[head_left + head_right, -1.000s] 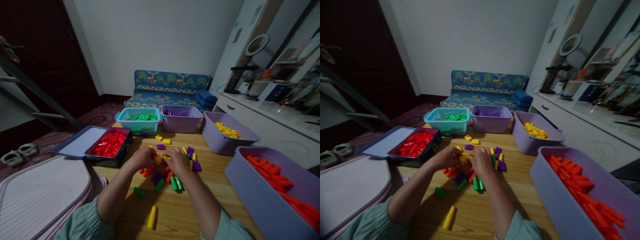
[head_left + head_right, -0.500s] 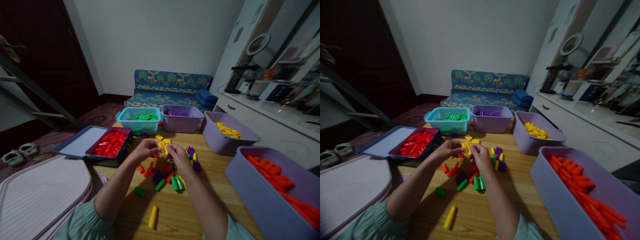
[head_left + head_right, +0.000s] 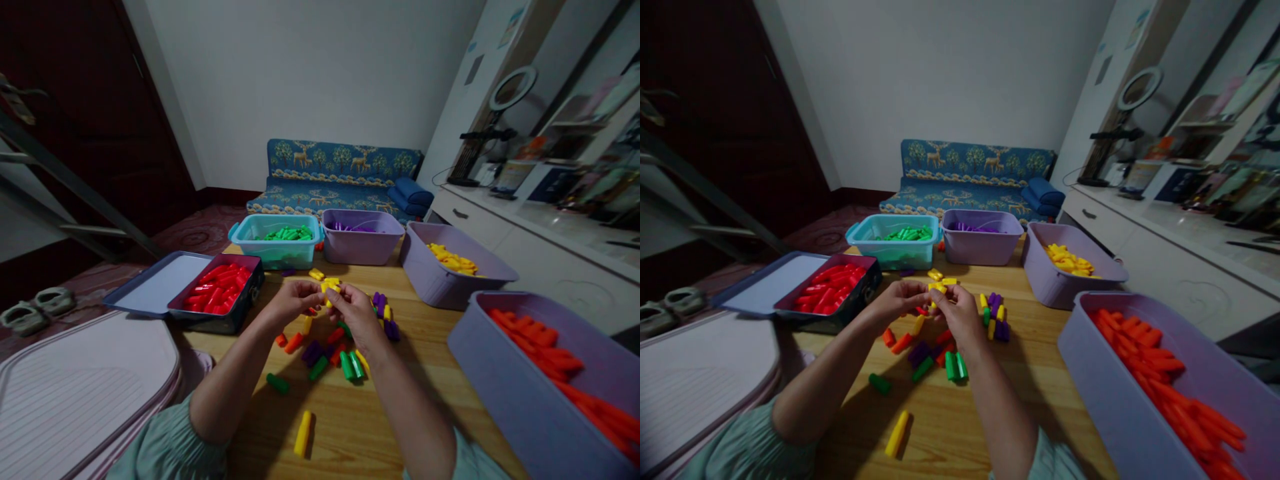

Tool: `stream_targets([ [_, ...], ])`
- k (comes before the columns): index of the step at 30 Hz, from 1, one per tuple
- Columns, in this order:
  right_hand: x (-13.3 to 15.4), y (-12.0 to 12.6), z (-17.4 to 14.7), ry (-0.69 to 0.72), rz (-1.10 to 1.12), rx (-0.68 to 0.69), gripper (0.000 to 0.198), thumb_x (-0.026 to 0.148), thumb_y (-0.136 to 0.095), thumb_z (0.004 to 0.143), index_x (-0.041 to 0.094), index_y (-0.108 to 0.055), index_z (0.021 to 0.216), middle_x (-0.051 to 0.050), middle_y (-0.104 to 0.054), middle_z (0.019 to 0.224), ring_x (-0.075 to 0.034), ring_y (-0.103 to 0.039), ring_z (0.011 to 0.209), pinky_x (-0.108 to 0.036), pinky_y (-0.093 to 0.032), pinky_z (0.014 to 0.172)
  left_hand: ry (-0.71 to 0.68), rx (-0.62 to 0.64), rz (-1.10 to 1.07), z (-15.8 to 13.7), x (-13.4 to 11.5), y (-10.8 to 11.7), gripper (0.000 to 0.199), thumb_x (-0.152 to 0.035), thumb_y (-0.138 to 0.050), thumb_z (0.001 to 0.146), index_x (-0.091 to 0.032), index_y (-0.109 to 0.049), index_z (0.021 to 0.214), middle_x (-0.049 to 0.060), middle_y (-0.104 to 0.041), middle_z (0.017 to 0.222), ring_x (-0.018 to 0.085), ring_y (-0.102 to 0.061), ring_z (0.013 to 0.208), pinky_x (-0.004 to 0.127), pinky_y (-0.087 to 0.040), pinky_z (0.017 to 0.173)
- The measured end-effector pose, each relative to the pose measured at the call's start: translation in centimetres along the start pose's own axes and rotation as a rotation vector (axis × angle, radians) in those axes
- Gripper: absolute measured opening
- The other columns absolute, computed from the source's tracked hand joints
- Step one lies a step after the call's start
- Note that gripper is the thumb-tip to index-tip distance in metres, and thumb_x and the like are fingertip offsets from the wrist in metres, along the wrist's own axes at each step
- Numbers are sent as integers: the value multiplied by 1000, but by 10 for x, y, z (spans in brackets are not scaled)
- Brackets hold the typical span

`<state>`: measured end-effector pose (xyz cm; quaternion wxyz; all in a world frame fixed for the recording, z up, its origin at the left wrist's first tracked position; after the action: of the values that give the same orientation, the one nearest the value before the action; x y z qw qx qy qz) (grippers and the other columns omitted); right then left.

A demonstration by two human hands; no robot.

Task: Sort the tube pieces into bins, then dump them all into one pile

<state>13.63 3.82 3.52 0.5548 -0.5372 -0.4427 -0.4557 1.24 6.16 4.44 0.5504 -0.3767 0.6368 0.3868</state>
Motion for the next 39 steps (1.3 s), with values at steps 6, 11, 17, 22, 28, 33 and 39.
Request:
stream_targets([
  [6,-2,1,0,-50,-31,5,41,50,-71,70,16,-58,90,2,-64,67,-10,-60,51,-19,-47,44,-8,0,14,1,2,-1,45,-52,-76,61,-13,-68,81,1,-64,65,9,-53,56,19,-38,54],
  [11,-3,6,3,-81,-24,27,36,47,-70,73,18,-58,92,3,-64,70,-9,-60,49,-18,-47,43,-3,26,34,3,4,-3,46,-53,-77,60,-13,-67,81,1,-63,65,8,-51,55,20,-37,54],
  [17,-3,8,5,-71,-31,63,35,45,-72,71,17,-61,89,2,-64,70,-9,-60,53,-19,-49,48,-8,31,57,3,4,-5,45,-49,-77,61,-14,-66,87,2,-66,70,9,-54,57,21,-38,55],
  [22,-3,5,3,-74,-54,92,35,45,-72,70,18,-61,89,2,-64,68,-10,-58,52,-20,-47,47,-46,60,27,3,2,-9,44,-49,-76,64,-13,-66,87,2,-66,69,10,-55,58,21,-38,56],
  [28,-4,1,2,-58,-84,96,34,49,-67,74,18,-61,89,2,-64,70,-9,-55,49,-20,-42,43,-60,41,21,3,1,-9,39,-46,-76,66,-13,-68,86,4,-68,72,12,-58,63,22,-41,60],
  [33,-14,2,3,-115,-26,50,36,50,-68,71,19,-60,89,3,-62,66,-9,-55,47,-19,-42,42,-53,36,92,3,2,-10,42,-47,-75,66,-12,-70,88,5,-69,75,13,-59,63,23,-41,59],
  [39,-26,15,9,-130,181,-63,35,45,-67,68,20,-57,90,2,-64,72,-12,-59,55,-23,-47,47,-50,40,1,4,-1,-29,62,-53,-75,64,-12,-66,110,10,-71,101,25,-64,94,32,-49,79],
])
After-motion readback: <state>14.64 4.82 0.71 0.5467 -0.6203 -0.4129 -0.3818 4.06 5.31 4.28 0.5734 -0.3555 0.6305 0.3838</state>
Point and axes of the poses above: each hand's wrist, its own z-axis towards the middle knuckle, its own y-axis out of the back of the hand, x = y × z, the point moved 7 cm from there along z, towards the middle knuckle
